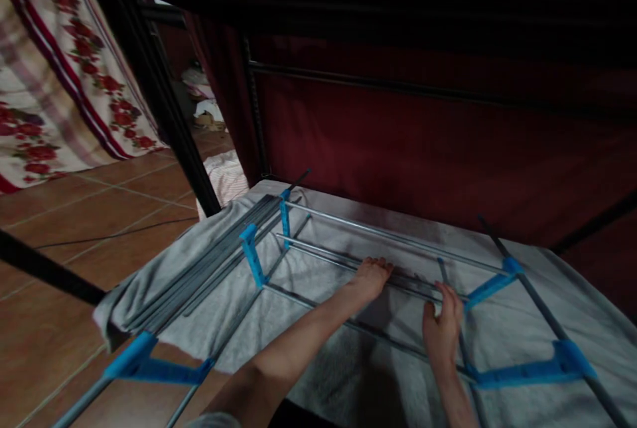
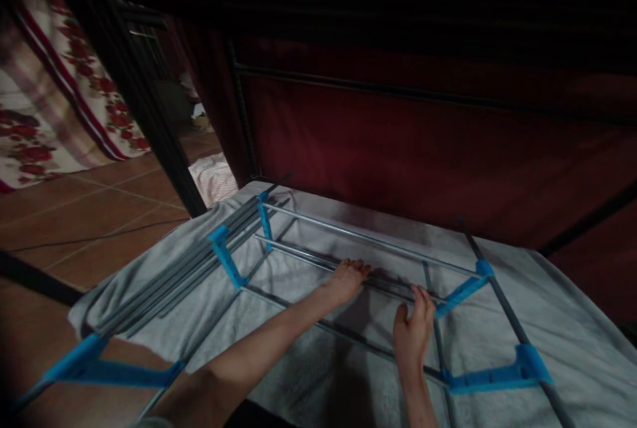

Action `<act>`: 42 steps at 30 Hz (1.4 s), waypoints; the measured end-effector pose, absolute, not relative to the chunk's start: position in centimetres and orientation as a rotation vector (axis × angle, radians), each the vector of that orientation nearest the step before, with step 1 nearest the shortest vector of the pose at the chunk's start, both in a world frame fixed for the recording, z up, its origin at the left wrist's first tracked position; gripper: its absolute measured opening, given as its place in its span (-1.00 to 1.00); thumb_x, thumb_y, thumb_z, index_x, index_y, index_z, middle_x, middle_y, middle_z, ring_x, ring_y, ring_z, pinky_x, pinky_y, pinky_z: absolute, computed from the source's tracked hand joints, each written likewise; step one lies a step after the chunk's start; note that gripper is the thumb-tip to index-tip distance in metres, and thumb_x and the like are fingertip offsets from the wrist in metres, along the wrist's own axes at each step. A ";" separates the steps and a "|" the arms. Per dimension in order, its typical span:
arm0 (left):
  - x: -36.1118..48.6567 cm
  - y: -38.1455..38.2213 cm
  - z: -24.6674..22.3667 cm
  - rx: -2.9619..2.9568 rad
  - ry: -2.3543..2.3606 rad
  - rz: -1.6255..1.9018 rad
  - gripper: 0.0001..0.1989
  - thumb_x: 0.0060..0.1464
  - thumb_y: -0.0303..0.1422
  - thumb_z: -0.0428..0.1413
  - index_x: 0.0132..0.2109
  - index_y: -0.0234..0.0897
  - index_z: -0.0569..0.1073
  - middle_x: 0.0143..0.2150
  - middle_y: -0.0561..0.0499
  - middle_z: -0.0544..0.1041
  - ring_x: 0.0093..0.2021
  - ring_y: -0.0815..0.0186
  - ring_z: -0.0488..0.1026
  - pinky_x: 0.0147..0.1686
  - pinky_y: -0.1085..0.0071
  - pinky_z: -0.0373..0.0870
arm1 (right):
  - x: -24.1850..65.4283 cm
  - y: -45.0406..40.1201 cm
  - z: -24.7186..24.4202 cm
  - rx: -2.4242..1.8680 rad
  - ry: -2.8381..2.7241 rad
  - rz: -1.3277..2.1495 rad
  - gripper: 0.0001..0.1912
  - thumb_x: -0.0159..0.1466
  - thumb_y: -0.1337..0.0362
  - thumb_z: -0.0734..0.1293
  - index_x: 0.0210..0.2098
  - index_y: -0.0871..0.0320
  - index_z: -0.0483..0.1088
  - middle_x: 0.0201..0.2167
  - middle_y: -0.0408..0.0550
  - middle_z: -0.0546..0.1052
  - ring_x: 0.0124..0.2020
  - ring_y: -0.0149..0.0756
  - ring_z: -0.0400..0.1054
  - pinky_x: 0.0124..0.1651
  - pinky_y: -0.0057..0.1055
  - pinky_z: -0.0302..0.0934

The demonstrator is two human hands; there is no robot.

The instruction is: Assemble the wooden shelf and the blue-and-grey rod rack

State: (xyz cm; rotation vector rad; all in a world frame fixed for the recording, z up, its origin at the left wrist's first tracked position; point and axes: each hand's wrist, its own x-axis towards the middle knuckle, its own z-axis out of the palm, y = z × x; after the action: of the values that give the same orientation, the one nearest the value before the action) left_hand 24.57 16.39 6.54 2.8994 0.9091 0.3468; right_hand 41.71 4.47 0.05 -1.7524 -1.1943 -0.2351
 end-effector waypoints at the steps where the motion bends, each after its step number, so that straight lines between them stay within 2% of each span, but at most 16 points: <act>1: 24.5 16.4 6.5 2.907 0.900 0.343 -0.66 0.19 -0.51 -0.08 0.08 -0.30 0.40 -0.05 -0.17 0.50 -0.10 0.19 0.46 -0.05 0.25 0.31 | 40.7 5.1 0.6 -1.709 -1.343 -0.256 -0.50 0.23 0.27 0.13 0.16 0.19 0.23 0.12 0.16 0.30 0.18 -0.07 0.16 0.19 -0.07 0.10; 6: 24.4 16.7 6.3 2.912 0.848 0.395 -0.69 0.18 -0.52 -0.08 0.02 -0.35 0.43 -0.08 -0.17 0.50 -0.13 0.19 0.46 -0.08 0.27 0.33 | 38.9 8.7 1.2 -1.749 -1.816 -0.400 -0.57 0.27 0.39 0.07 0.09 0.21 0.30 0.03 0.14 0.43 0.08 -0.11 0.27 0.19 -0.03 0.05; 9: 23.7 16.7 6.3 2.891 0.852 0.491 -0.73 0.17 -0.50 -0.04 -0.03 -0.33 0.46 -0.13 -0.13 0.50 -0.14 0.20 0.45 -0.08 0.27 0.32 | 39.6 10.0 1.0 -1.840 -1.980 -0.409 -0.59 0.27 0.45 0.06 0.03 0.21 0.36 -0.07 0.11 0.51 -0.04 -0.16 0.35 0.13 -0.12 0.08; 13: 20.5 16.3 5.5 2.714 0.973 0.933 -0.72 0.19 -0.45 -0.03 0.01 -0.22 0.44 -0.05 -0.10 0.46 -0.02 0.20 0.38 0.01 0.23 0.27 | 40.6 10.6 1.3 -1.880 -2.105 -0.339 -0.62 0.34 0.36 0.05 0.06 0.17 0.35 -0.11 0.06 0.53 -0.14 -0.20 0.39 -0.04 -0.24 0.16; 15: 17.6 16.2 4.5 2.463 1.159 1.195 -0.74 0.20 -0.45 -0.04 -0.02 -0.21 0.44 -0.05 -0.09 0.45 -0.04 0.21 0.37 -0.01 0.24 0.28 | 40.8 10.6 1.4 -1.886 -2.111 -0.321 -0.62 0.37 0.31 0.05 0.06 0.15 0.35 -0.11 0.04 0.53 -0.13 -0.20 0.40 -0.05 -0.25 0.17; 19: 10.8 17.5 2.0 1.845 1.511 1.643 -0.79 0.19 -0.46 -0.10 -0.16 -0.22 0.43 -0.17 -0.07 0.45 -0.09 0.21 0.38 -0.04 0.24 0.30 | 40.7 10.5 1.3 -1.910 -2.085 -0.306 -0.63 0.36 0.30 0.06 0.05 0.12 0.36 -0.12 0.03 0.53 -0.12 -0.21 0.40 -0.03 -0.26 0.17; 22: 6.8 20.0 0.7 1.339 1.752 1.889 -0.83 0.19 -0.32 -0.05 -0.15 -0.22 0.39 -0.15 -0.09 0.44 -0.05 0.17 0.36 0.03 0.18 0.27 | 40.6 10.5 1.1 -1.908 -2.082 -0.292 -0.63 0.36 0.30 0.07 0.05 0.12 0.37 -0.14 0.02 0.54 -0.13 -0.22 0.41 -0.02 -0.28 0.17; 27: 4.9 24.6 0.5 0.792 1.618 1.894 -0.65 0.18 -0.14 -0.11 -0.17 -0.28 0.43 -0.13 -0.13 0.50 -0.04 0.19 0.41 0.07 0.25 0.25 | 40.8 10.5 0.7 -1.885 -2.070 -0.307 -0.62 0.36 0.26 0.06 0.04 0.13 0.37 -0.12 0.02 0.54 -0.12 -0.19 0.41 -0.04 -0.25 0.19; 34: 4.9 27.9 1.6 0.721 1.330 1.710 -0.32 0.12 0.12 -0.23 -0.31 -0.38 0.52 -0.42 -0.12 0.55 -0.25 0.16 0.49 -0.14 0.27 0.36 | 41.2 10.5 -0.2 -1.861 -2.077 -0.323 -0.60 0.36 0.18 0.05 0.05 0.08 0.37 -0.09 0.01 0.54 -0.11 -0.16 0.43 -0.05 -0.21 0.22; 37: 4.7 28.8 1.6 0.710 1.233 1.610 -0.28 0.08 0.19 -0.24 -0.43 -0.34 0.49 -0.56 -0.09 0.49 -0.38 0.17 0.47 -0.29 0.29 0.36 | 41.5 10.5 -0.6 -1.843 -2.092 -0.320 -0.60 0.35 0.17 0.06 0.07 0.08 0.35 -0.08 0.00 0.54 -0.10 -0.16 0.43 -0.05 -0.21 0.23; 42: 4.7 30.0 0.8 0.746 1.177 1.521 -0.30 0.06 0.22 -0.26 -0.57 -0.26 0.39 -0.66 -0.02 0.38 -0.54 0.28 0.36 -0.44 0.37 0.28 | 41.4 10.6 -1.1 -1.882 -2.093 -0.377 -0.58 0.34 0.24 0.04 0.08 0.10 0.35 -0.09 0.03 0.54 -0.10 -0.13 0.43 -0.02 -0.17 0.23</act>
State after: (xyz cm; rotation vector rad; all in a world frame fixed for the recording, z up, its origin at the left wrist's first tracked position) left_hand 4.67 30.05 0.76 0.7462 1.1771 1.5205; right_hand 41.36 10.56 -1.11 -1.8818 -2.0928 -0.3775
